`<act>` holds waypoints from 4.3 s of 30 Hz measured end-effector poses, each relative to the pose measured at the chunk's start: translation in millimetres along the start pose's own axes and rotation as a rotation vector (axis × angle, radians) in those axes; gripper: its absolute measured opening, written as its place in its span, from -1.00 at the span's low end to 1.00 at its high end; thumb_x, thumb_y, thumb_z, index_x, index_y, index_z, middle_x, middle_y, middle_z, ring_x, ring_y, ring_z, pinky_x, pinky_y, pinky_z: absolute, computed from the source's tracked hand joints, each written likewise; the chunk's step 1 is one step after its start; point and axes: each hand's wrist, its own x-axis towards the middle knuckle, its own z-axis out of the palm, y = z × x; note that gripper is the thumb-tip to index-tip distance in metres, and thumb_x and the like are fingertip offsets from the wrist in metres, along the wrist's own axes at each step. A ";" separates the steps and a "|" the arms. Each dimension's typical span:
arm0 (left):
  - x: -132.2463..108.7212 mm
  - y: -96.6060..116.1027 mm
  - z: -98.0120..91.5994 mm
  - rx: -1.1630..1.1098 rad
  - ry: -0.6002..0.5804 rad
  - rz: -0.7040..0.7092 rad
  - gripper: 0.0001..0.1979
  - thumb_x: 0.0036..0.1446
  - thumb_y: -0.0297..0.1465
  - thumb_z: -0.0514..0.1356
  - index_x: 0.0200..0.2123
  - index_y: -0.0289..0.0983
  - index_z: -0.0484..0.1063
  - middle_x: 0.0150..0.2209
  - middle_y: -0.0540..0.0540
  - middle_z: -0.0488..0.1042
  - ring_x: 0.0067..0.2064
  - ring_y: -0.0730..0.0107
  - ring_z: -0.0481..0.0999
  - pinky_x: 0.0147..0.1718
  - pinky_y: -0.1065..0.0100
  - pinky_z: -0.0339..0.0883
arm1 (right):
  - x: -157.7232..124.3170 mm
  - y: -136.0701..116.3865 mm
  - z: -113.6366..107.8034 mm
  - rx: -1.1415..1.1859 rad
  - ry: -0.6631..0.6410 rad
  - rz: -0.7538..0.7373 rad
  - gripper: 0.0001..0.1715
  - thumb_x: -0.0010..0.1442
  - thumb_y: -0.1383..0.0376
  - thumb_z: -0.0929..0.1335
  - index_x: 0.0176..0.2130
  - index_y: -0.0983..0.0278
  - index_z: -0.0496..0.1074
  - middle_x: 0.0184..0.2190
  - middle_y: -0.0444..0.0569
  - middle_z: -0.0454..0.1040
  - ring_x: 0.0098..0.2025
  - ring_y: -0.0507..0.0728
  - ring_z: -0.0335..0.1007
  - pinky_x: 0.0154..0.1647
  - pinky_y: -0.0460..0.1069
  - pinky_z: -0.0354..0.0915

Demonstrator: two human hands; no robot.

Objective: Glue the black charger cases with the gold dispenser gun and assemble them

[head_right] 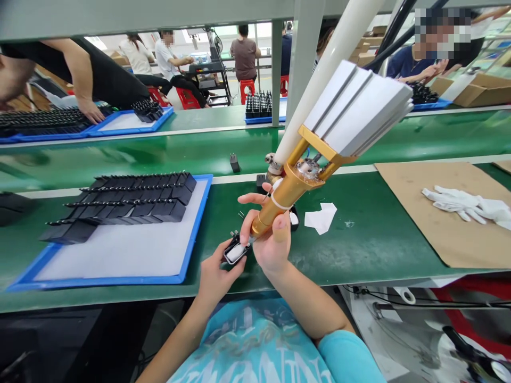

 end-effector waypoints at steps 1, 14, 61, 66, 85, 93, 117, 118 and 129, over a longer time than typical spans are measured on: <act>1.4 -0.2 2.1 -0.008 -0.003 -0.008 -0.62 0.04 -0.38 0.26 -0.02 -0.24 0.42 -0.24 -0.04 0.63 -0.38 0.38 0.60 -0.33 0.41 0.50 | 0.1 0.9 1.3 0.017 -0.006 0.001 -0.46 0.17 -0.15 0.26 -0.01 0.11 0.28 -0.22 -0.08 0.51 -0.71 -0.06 0.26 -0.82 -0.11 0.14; 13.9 10.5 14.0 -0.081 0.049 0.066 -0.61 0.01 -0.36 0.27 -0.03 -0.22 0.46 -0.20 -0.07 0.63 -0.27 0.27 0.62 -0.23 0.34 0.49 | 1.2 7.1 8.9 0.099 -0.073 -0.029 -0.62 0.22 -0.09 0.26 -0.17 0.12 0.32 -0.21 -0.12 0.50 -0.71 -0.09 0.25 -0.82 -0.15 0.11; 27.5 -10.9 15.9 0.474 -0.322 0.216 -0.78 0.27 -0.32 0.11 -0.07 -0.19 0.45 -0.25 -0.10 0.50 -0.22 0.24 0.50 -0.29 0.32 0.33 | 9.9 0.2 -29.2 0.018 0.063 -0.043 -0.54 0.21 -0.10 0.25 -0.01 0.07 0.29 -0.19 -0.11 0.48 -0.68 -0.06 0.27 -0.76 -0.11 0.14; 34.4 -17.1 9.8 -0.503 -0.171 -0.477 -0.67 0.21 -0.13 0.15 -0.05 -0.18 0.35 -0.33 -0.04 0.48 -0.35 0.29 0.54 -0.37 0.31 0.41 | 11.8 0.5 -32.2 0.015 0.069 -0.075 -0.57 0.22 -0.06 0.25 0.00 0.05 0.30 -0.13 -0.11 0.47 -0.66 -0.06 0.30 -0.77 -0.11 0.17; 18.1 -15.4 -19.5 -1.423 -0.241 -0.339 -0.72 0.27 -0.11 0.12 -0.10 -0.17 0.35 -0.33 -0.02 0.52 -0.52 0.39 0.56 -0.63 0.43 0.45 | 15.9 -2.6 -36.7 -0.076 0.132 -0.117 -0.59 0.19 -0.05 0.27 -0.05 0.08 0.37 -0.15 -0.10 0.48 -0.67 -0.05 0.29 -0.77 -0.09 0.15; 15.6 -20.0 -29.4 -1.411 -0.279 -0.175 -0.73 0.29 -0.13 0.09 -0.08 -0.16 0.33 -0.28 -0.05 0.52 -0.47 0.34 0.60 -0.57 0.37 0.49 | 17.1 -2.9 -35.1 -0.098 0.167 -0.118 -0.53 0.13 -0.10 0.31 -0.07 0.08 0.39 -0.18 -0.12 0.48 -0.70 -0.05 0.27 -0.76 -0.09 0.13; 63.1 -197.9 -280.6 1.130 0.147 -0.331 -0.43 0.26 -0.30 0.03 0.31 -0.33 0.15 -0.01 -0.38 0.37 0.08 -0.18 0.28 0.04 -0.02 0.16 | 10.9 -14.3 -38.8 -0.225 0.317 0.104 -0.62 -0.05 -0.21 0.37 -0.21 -0.24 0.49 0.08 -0.31 0.44 -0.60 0.04 0.19 -0.59 0.17 -0.01; 62.6 -200.5 -282.8 1.158 0.152 -0.338 -0.44 0.26 -0.30 0.05 0.30 -0.29 0.16 0.02 -0.37 0.35 0.09 -0.19 0.26 0.03 -0.03 0.16 | 10.5 -14.0 -38.7 -0.234 0.316 0.100 -0.61 -0.05 -0.21 0.37 -0.20 -0.24 0.49 0.07 -0.31 0.44 -0.59 0.05 0.18 -0.59 0.17 -0.01; 246.4 -193.8 -296.0 0.904 0.106 -0.382 -0.36 0.17 -0.18 0.13 0.23 -0.42 0.16 0.09 -0.38 0.42 0.11 -0.06 0.39 0.05 0.11 0.25 | 6.0 2.7 -61.1 -0.074 0.535 0.064 -0.60 0.00 -0.16 0.27 -0.17 -0.28 0.50 -0.08 -0.01 0.48 -0.66 0.09 0.07 -0.60 0.12 -0.18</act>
